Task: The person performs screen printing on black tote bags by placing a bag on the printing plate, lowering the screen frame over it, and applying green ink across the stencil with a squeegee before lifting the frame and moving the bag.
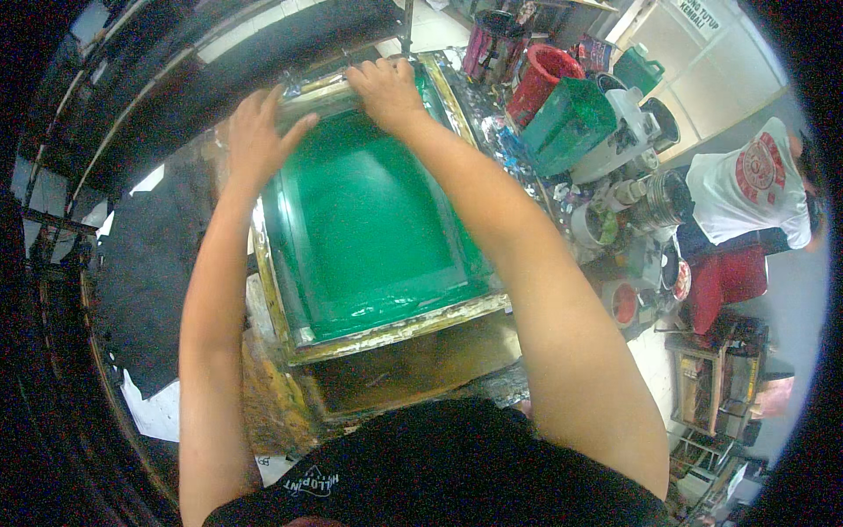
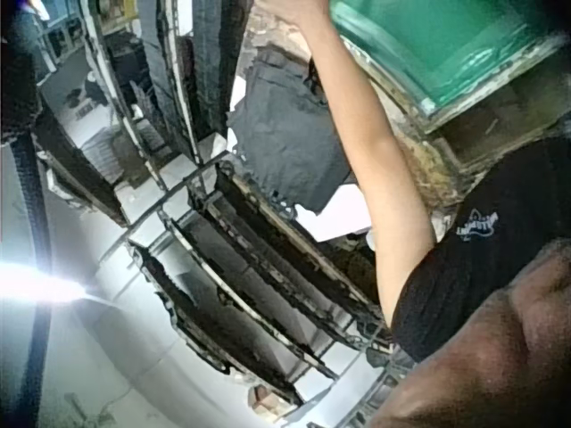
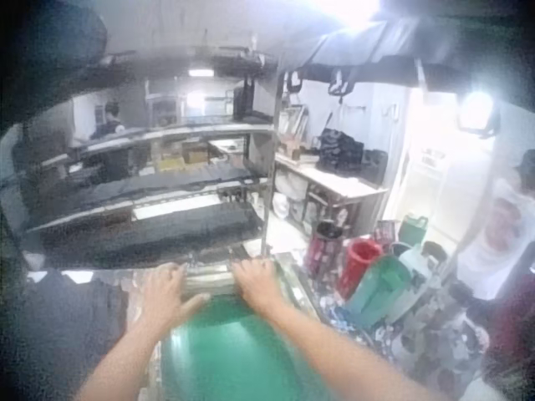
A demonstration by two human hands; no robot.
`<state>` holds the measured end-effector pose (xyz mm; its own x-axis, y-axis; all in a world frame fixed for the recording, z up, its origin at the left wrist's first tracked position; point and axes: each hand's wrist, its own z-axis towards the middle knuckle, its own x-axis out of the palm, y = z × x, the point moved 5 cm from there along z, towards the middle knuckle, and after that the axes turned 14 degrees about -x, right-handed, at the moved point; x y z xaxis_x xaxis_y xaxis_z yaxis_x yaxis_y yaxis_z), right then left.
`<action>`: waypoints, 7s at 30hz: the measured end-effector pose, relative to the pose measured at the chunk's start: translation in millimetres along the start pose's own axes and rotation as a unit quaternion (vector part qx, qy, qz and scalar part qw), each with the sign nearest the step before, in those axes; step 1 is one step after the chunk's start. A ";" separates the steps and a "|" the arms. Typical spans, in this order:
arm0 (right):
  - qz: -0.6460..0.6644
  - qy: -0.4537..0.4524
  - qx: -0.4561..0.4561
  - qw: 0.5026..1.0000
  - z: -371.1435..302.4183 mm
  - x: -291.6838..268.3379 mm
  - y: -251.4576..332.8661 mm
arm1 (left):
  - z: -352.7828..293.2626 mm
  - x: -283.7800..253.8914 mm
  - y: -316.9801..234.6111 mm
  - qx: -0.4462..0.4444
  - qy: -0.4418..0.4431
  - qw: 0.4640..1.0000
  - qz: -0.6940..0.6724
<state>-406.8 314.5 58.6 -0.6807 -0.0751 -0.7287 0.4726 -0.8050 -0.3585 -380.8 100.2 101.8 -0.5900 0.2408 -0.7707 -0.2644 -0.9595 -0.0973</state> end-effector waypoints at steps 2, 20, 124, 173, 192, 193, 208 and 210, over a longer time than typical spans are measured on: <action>-0.012 -0.019 -0.013 1.000 -7.5 -2.3 -0.1 | 13.8 43.2 -4.2 -0.048 0.121 0.990 0.063; 0.041 0.085 -0.034 0.995 -80.0 -96.6 54.3 | -93.2 -35.3 -41.4 0.039 -0.021 0.999 0.031; 0.117 -0.065 0.009 0.991 67.0 -338.8 -12.3 | -294.8 -175.0 145.8 -0.175 0.034 0.984 -0.016; 0.036 -0.092 0.020 0.995 52.1 -342.5 -7.4 | -282.7 -149.2 158.6 -0.109 0.055 0.991 0.063; 0.094 -0.129 0.024 0.987 61.4 -341.9 -18.3 | -228.2 -41.1 -134.7 0.025 0.269 0.947 -0.174; 0.087 -0.109 0.029 0.990 62.8 -339.7 -20.3 | -229.6 -31.8 -152.8 0.028 0.296 0.936 -0.188; 0.134 0.029 0.028 0.990 70.4 -360.5 -17.9 | -280.8 -84.0 -115.8 0.038 0.343 0.937 -0.060; 0.125 0.040 0.022 0.991 73.9 -354.9 -21.4 | -275.6 -76.3 -128.8 0.042 0.330 0.941 -0.065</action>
<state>-216.7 314.8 368.0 -0.4985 -0.2307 -0.8356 0.5951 -0.7920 -0.1364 -91.4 165.1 -0.3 0.0459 0.1842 -0.9818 -0.3780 -0.9066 -0.1878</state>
